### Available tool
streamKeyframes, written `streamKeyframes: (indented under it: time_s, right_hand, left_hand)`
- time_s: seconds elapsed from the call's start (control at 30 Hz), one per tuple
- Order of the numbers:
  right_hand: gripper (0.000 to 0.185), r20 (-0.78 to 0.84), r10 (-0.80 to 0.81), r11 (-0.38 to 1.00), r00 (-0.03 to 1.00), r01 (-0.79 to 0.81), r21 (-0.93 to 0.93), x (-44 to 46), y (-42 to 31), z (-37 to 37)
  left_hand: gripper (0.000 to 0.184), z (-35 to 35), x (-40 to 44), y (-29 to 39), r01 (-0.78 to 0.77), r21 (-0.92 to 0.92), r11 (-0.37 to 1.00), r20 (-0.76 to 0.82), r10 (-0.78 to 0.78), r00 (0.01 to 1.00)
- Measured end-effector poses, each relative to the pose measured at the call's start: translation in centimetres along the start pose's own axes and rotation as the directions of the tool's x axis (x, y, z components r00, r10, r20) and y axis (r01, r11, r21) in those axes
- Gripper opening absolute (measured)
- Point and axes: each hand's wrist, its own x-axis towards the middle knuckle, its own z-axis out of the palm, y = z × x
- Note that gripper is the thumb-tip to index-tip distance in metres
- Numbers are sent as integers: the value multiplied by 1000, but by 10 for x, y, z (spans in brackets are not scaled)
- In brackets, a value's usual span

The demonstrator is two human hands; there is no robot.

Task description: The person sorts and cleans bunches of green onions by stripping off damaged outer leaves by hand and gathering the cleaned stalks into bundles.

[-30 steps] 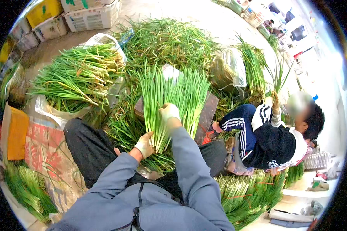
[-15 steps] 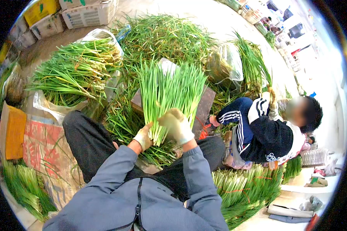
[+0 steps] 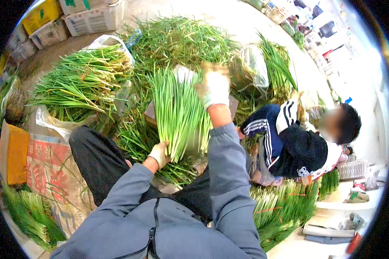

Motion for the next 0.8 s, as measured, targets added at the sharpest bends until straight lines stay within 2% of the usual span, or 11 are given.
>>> streamKeyframes:
  time_s: [0.03,0.13,0.2,0.27,0.37,0.4,0.47,0.53,0.63,0.73,0.8]
  right_hand:
    - [70,-260,-43,944,965,-46,-326,9,8,3]
    - [56,155,83,996,984,-77,-44,-51,10,32]
    - [65,379,401,916,834,-360,-177,-100,3,44]
    - [85,554,537,842,636,-444,-306,-137,-21,44]
    - [108,504,656,680,562,-730,-71,-203,8,91]
    - [90,565,680,556,468,-831,19,-214,18,111]
    - [69,533,619,408,576,-816,409,-245,58,170]
    - [38,444,588,427,675,-726,539,-260,79,196]
    - [23,480,688,-1,544,-662,750,-244,47,142]
    - [27,621,574,-154,534,-674,722,-244,51,131]
    - [33,632,586,-76,507,-742,666,-243,48,131]
  left_hand:
    - [31,0,0,3,-16,-7,1000,2,17,1000]
    - [25,0,-3,-2,-23,28,999,55,22,998]
    - [21,2,-6,7,-40,180,983,43,33,999]
    - [21,-4,-2,4,-63,220,973,41,55,998]
    - [23,-4,-7,6,-159,275,948,123,129,984]
    - [22,-4,-8,4,-208,305,929,139,173,975]
    - [21,-11,1,-4,-222,184,957,182,189,965]
    - [21,-18,9,1,-274,245,930,210,225,951]
    - [27,-15,-1,9,-157,158,975,106,141,984]
    - [27,-10,0,9,-84,-13,996,111,85,990]
    - [26,-8,-3,10,-36,-72,997,134,45,990]
